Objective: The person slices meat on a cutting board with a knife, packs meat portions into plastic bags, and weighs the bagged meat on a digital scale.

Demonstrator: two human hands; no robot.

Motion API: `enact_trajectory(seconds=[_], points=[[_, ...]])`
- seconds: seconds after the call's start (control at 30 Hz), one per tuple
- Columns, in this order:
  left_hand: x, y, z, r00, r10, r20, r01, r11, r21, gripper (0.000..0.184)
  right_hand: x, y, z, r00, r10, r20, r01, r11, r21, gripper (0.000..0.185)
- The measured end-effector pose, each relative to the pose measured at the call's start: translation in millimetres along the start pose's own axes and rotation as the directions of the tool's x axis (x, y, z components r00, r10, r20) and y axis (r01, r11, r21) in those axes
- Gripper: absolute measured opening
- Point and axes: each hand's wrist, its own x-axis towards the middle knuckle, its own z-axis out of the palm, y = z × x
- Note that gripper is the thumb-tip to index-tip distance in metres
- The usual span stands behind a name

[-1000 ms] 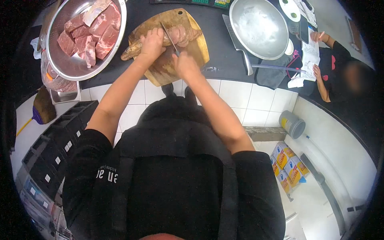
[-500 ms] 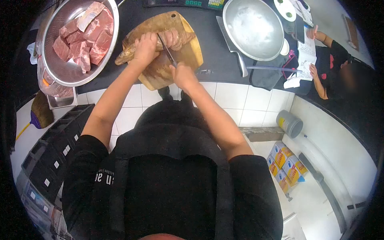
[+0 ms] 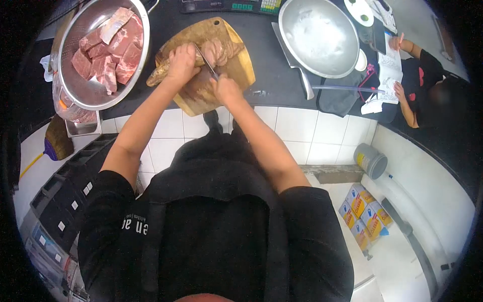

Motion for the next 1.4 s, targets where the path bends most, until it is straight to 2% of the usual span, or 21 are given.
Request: enact_trajectory(seconds=[0.07, 0.13, 0.17, 0.2, 0.23, 0.27, 0.33, 0.37, 0.43, 0.53, 0.83, 1.03, 1.07, 1.13, 1.17, 1.23, 1.37, 1.4], points=[[-2, 2, -2, 1.000, -0.006, -0.001, 0.006, 0.997, 0.075, 0.077, -8, -1, -12, 1.000, -0.021, 0.010, 0.021, 0.999, -0.037, 0.050], [-5, 5, -6, 0.999, -0.027, -0.034, 0.029, 0.997, 0.075, 0.082, -11, -18, -36, 0.992, 0.045, 0.119, -0.058, 0.992, 0.109, 0.050], [-6, 7, -10, 0.998, -0.065, -0.006, 0.066, 0.996, 0.062, 0.085, -9, -15, -37, 0.993, 0.025, 0.118, -0.037, 0.994, 0.102, 0.050], [-5, 6, -10, 0.995, -0.101, 0.021, 0.100, 0.994, 0.051, 0.087, -5, -10, -34, 0.995, -0.091, 0.042, 0.086, 0.992, 0.094, 0.051], [-6, 3, -6, 0.995, -0.104, -0.011, 0.104, 0.994, 0.018, 0.082, -1, -3, -31, 0.979, -0.201, -0.031, 0.203, 0.976, 0.079, 0.051], [-5, 2, -7, 0.994, -0.108, -0.019, 0.109, 0.994, 0.018, 0.082, -2, -6, -36, 0.977, -0.209, -0.032, 0.211, 0.975, 0.075, 0.051], [-7, 2, -6, 0.992, -0.105, 0.066, 0.105, 0.994, 0.016, 0.075, -18, -14, -46, 0.959, -0.253, -0.125, 0.252, 0.967, -0.023, 0.050], [-7, 3, -7, 0.992, -0.109, 0.066, 0.108, 0.994, 0.012, 0.075, -26, -22, -50, 0.960, -0.254, -0.121, 0.253, 0.967, -0.027, 0.050], [-7, 6, -9, 0.993, -0.116, 0.033, 0.114, 0.992, 0.056, 0.066, -44, -35, -55, 0.986, -0.122, -0.116, 0.110, 0.989, -0.103, 0.047], [-7, 7, -3, 0.993, -0.118, 0.015, 0.115, 0.986, 0.117, 0.064, -55, -35, -48, 0.985, -0.127, -0.120, 0.110, 0.985, -0.135, 0.045], [-4, 4, 11, 0.991, -0.128, -0.042, 0.133, 0.981, 0.138, 0.051, -68, -41, -47, 0.990, -0.098, -0.105, 0.079, 0.981, -0.176, 0.044], [-6, 4, 6, 0.994, -0.095, -0.060, 0.100, 0.992, 0.075, 0.042, -60, -38, -42, 0.993, -0.088, -0.084, 0.075, 0.987, -0.143, 0.045], [-6, 4, 3, 0.994, -0.096, -0.052, 0.100, 0.992, 0.071, 0.042, -53, -39, -39, 0.994, -0.081, -0.078, 0.069, 0.987, -0.143, 0.045], [-8, 4, 2, 0.997, -0.076, -0.022, 0.078, 0.995, 0.067, 0.064, -40, -43, -33, 0.991, -0.092, -0.097, 0.077, 0.986, -0.148, 0.045], [-10, 5, 5, 0.997, -0.079, -0.015, 0.080, 0.995, 0.063, 0.064, -42, -42, -33, 0.992, -0.087, -0.089, 0.073, 0.986, -0.149, 0.045], [-8, 2, 9, 0.995, -0.063, -0.079, 0.068, 0.996, 0.063, 0.046, -39, -45, -34, 0.992, -0.088, -0.092, 0.074, 0.986, -0.147, 0.045], [-7, 1, 11, 0.992, -0.098, -0.076, 0.103, 0.993, 0.065, 0.050, -49, -39, -30, 0.997, -0.030, -0.069, 0.019, 0.987, -0.162, 0.045], [-6, -1, 10, 0.994, -0.081, -0.076, 0.086, 0.994, 0.071, 0.058, -44, -41, -29, 0.996, -0.043, -0.072, 0.032, 0.989, -0.143, 0.046]])
